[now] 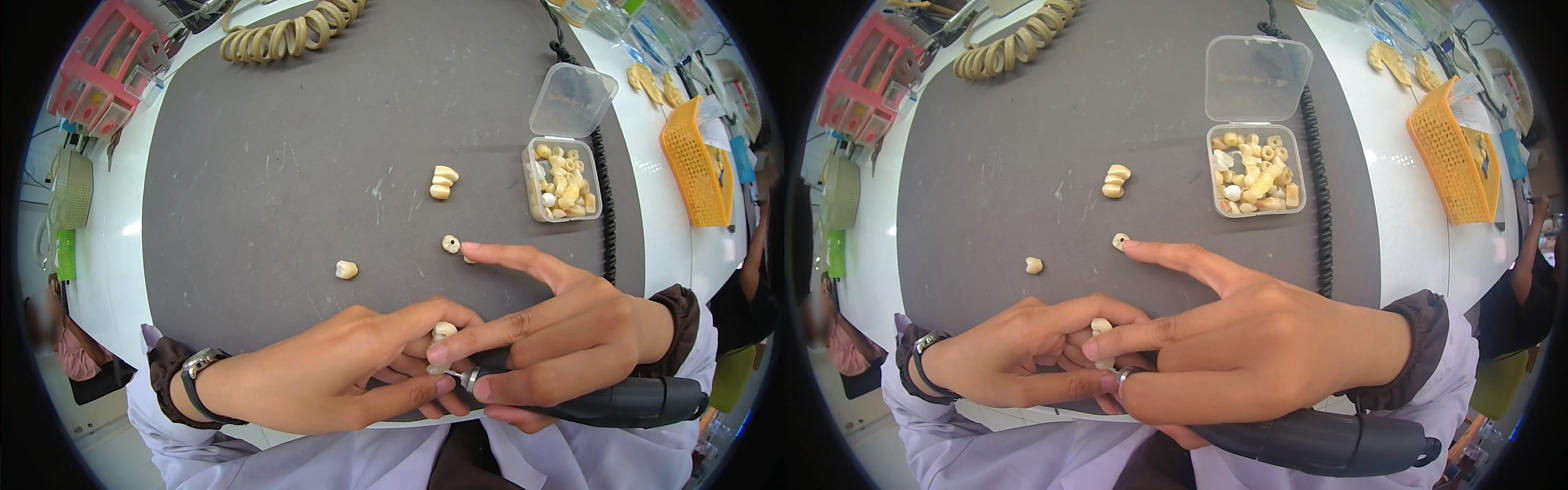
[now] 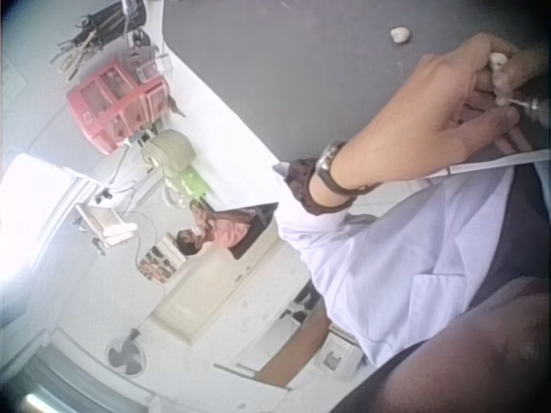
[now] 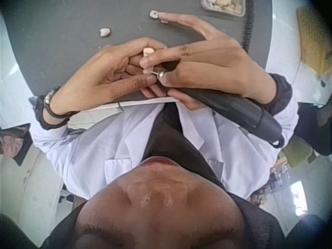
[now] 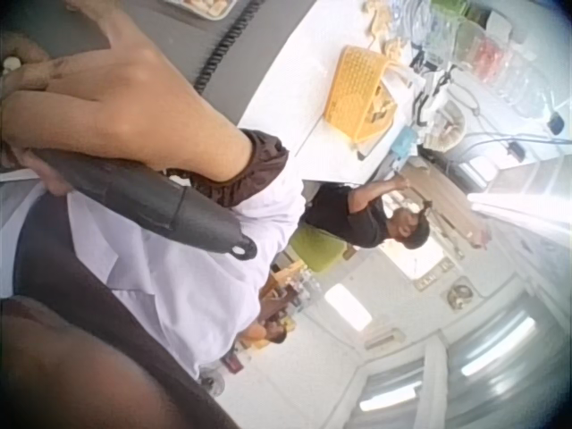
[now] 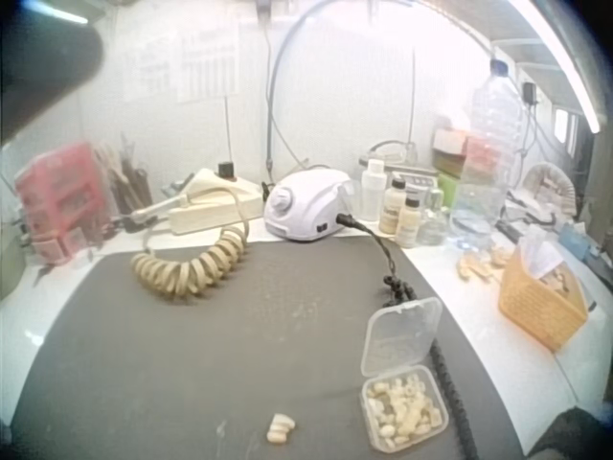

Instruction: The person uses a rotary tool to polish and refine a dental bridge over a work mat, holding the prosthesis by hand and applying the tool to various surfaces while other dental components are visible in a container nearby.

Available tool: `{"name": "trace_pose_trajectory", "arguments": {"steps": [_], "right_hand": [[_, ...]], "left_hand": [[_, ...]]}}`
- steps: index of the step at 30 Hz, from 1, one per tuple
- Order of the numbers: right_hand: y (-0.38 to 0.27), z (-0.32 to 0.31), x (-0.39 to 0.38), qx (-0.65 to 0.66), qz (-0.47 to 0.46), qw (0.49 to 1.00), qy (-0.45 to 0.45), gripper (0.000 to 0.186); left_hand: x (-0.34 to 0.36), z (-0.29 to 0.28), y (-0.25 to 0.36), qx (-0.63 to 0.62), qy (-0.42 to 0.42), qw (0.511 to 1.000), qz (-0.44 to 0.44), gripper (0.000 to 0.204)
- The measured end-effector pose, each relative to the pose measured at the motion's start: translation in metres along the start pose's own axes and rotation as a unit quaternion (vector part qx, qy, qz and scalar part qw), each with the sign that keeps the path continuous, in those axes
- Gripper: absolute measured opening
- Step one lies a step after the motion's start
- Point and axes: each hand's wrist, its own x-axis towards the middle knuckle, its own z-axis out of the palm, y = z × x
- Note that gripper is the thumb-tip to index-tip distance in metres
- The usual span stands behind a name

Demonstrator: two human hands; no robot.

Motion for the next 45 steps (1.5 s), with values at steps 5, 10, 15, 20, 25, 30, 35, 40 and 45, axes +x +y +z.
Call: {"name": "trace_pose_trajectory", "arguments": {"steps": [5,10,15,20,25,30,35,40,45], "right_hand": [[-0.0015,-0.0031,0.001,0.004,0.005,1.0,-0.013,0.006],[-0.0012,-0.0009,0.0009,0.004,0.005,1.0,-0.003,0.006],[-0.0016,-0.0023,0.0018,0.001,0.002,1.0,-0.005,0.006],[-0.0017,-0.0004,0.0015,-0.003,0.003,1.0,-0.004,0.006],[-0.0013,-0.0019,0.0014,-0.001,0.0,1.0,-0.006,0.006],[-0.001,-0.0008,0.0013,-0.005,-0.004,1.0,-0.005,0.006],[-0.0003,-0.0014,0.0009,-0.006,-0.007,1.0,-0.008,0.006],[-0.002,-0.001,0.0011,-0.009,-0.003,1.0,-0.006,0.006],[-0.0009,-0.0012,0.0014,-0.005,-0.007,1.0,-0.005,0.007]], "left_hand": [[-0.0003,0.0003,-0.0007,-0.008,0.001,1.0,0.001,0.039],[-0.0003,-0.0002,0.0006,0.0,0.001,1.0,0.0,0.039],[-0.0005,0.0,-0.0016,-0.004,0.0,1.0,0.004,0.04],[-0.001,0.0001,-0.0003,-0.007,0.001,1.0,-0.007,0.039],[-0.0008,-0.0007,0.0005,-0.008,-0.004,1.0,-0.009,0.038],[-0.0011,-0.0004,0.0005,-0.004,-0.004,1.0,-0.003,0.038],[-0.0009,0.0,-0.0023,-0.011,-0.003,1.0,-0.002,0.038],[-0.0005,-0.0005,0.001,0.002,-0.008,1.0,0.002,0.038],[-0.0006,-0.0005,0.0007,0.002,-0.007,1.0,0.004,0.037]]}}
